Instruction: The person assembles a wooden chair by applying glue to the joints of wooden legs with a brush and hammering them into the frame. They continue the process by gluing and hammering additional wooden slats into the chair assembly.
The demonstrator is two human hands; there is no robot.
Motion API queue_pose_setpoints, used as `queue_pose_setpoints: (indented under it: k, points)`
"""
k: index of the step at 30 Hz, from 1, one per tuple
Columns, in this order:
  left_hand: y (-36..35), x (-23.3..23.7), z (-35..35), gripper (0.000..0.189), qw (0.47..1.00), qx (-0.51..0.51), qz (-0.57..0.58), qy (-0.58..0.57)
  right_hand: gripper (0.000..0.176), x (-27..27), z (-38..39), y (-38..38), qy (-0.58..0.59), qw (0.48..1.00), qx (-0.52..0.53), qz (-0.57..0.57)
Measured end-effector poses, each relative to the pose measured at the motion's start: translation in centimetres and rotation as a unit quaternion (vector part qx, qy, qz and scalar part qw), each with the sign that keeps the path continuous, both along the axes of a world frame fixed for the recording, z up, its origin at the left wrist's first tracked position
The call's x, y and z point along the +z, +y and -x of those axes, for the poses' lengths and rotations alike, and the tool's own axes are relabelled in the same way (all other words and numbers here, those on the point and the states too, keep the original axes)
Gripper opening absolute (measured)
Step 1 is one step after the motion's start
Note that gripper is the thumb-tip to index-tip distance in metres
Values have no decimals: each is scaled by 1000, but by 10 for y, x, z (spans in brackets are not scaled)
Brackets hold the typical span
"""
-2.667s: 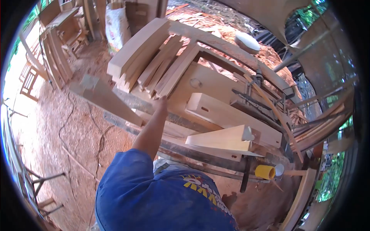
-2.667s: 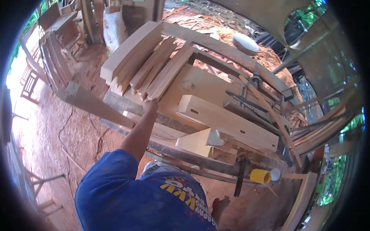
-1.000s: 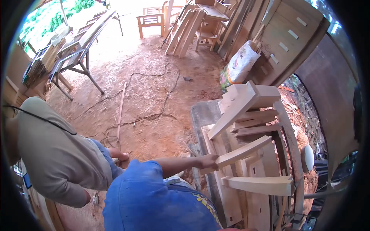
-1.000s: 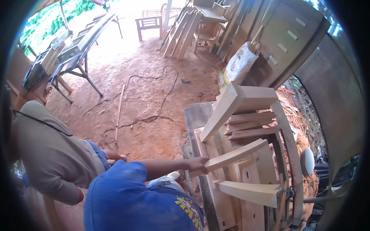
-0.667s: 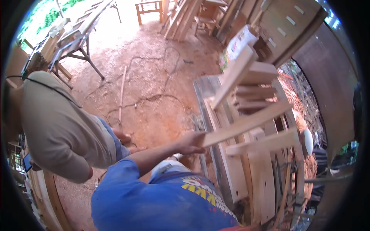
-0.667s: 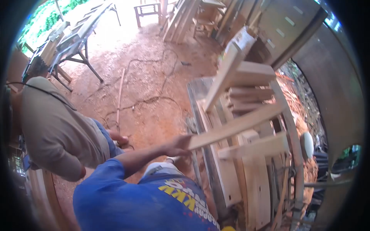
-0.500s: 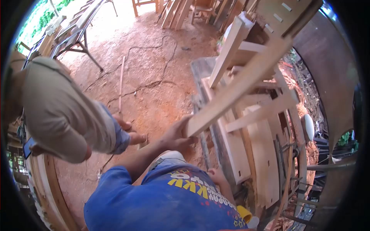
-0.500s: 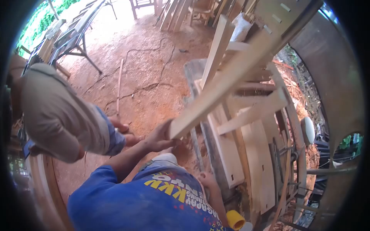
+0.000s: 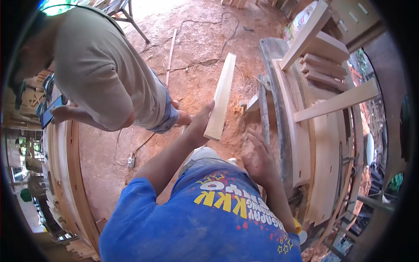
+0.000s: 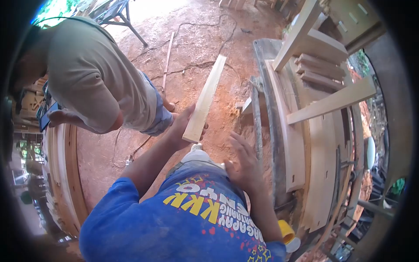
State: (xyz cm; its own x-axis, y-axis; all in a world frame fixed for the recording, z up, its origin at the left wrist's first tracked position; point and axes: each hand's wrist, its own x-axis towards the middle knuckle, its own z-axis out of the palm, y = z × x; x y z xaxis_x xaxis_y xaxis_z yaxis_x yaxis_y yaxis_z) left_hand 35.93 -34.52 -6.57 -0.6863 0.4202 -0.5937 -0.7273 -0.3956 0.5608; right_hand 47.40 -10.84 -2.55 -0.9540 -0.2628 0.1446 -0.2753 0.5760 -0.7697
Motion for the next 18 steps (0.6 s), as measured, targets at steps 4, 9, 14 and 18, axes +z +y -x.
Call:
queue_pose_setpoints:
  k: [4,9,14,18]
  points:
    - [-16,-1,1,62,996,41,-24,-71,68,52,36,-72,14,985,168,-45]
    - [-71,16,7,67,986,-15,-91,-142,66,16,60,-128,57,972,208,-93]
    - [-142,-17,-14,74,958,-147,-235,-77,65,-12,88,-146,116,973,174,-94]
    - [-168,23,-26,71,951,-157,-243,-109,62,-39,134,-116,153,971,108,-148]
